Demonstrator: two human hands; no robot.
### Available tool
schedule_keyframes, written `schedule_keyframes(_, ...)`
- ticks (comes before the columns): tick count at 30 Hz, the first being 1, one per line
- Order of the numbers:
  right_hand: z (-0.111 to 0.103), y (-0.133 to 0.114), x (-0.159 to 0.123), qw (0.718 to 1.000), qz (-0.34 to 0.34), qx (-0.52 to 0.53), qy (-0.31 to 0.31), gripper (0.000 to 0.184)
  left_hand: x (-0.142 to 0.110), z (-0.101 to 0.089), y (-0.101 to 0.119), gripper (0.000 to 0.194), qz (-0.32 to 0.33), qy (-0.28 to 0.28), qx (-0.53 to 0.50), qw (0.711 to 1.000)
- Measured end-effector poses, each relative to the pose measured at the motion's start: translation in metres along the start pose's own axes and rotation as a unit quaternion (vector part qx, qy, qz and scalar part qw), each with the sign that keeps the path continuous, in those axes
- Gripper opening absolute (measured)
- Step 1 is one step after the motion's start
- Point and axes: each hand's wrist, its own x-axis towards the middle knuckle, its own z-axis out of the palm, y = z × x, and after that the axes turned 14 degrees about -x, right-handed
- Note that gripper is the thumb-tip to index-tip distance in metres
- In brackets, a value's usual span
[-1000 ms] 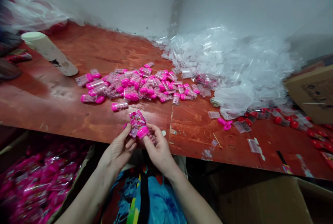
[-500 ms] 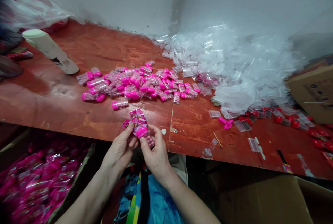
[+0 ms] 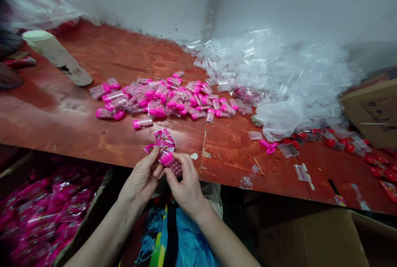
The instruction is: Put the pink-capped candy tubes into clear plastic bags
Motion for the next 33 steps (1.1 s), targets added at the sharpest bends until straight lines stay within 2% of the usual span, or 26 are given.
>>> schedule_keyframes(3,0.0,0.005,0.0,0.999,-0.035,-0.031,0.01,0.041,-0.002,0.0,0.0,0.038,0.004,-0.008,0.014,1.0)
schedule_keyframes(5,-0.001,0.006,0.0,0.999,-0.031,-0.035,0.012,0.041,-0.004,-0.001,0.0,0.038,0.011,-0.016,0.033,0.999)
schedule_keyframes(7,-0.001,0.005,0.0,1.0,0.001,-0.016,0.004,0.039,-0.006,-0.002,0.001,0.038,0.024,-0.018,0.052,0.998)
schedule_keyframes(9,-0.001,0.004,0.001,0.997,0.062,0.043,-0.015,0.037,-0.007,-0.003,0.002,0.034,0.039,-0.015,0.062,0.997)
schedule_keyframes(13,0.003,0.004,0.002,0.955,0.189,0.222,-0.058,0.036,-0.006,-0.004,0.003,0.035,0.064,-0.002,0.084,0.994)
schedule_keyframes(16,0.004,0.004,0.003,0.919,0.235,0.309,-0.075,0.036,-0.005,-0.005,0.004,0.036,0.078,0.012,0.09,0.993)
schedule_keyframes(23,0.0,-0.001,0.003,0.86,0.267,0.417,-0.125,0.033,-0.003,-0.01,0.007,0.038,0.069,0.013,0.066,0.995)
schedule_keyframes(30,-0.007,-0.006,0.006,0.804,0.289,0.492,-0.171,0.041,0.0,-0.01,0.007,0.035,0.057,0.013,0.034,0.998)
schedule_keyframes(33,-0.007,-0.007,0.006,0.805,0.296,0.48,-0.185,0.034,-0.001,-0.009,0.009,0.033,0.038,0.018,0.016,0.999)
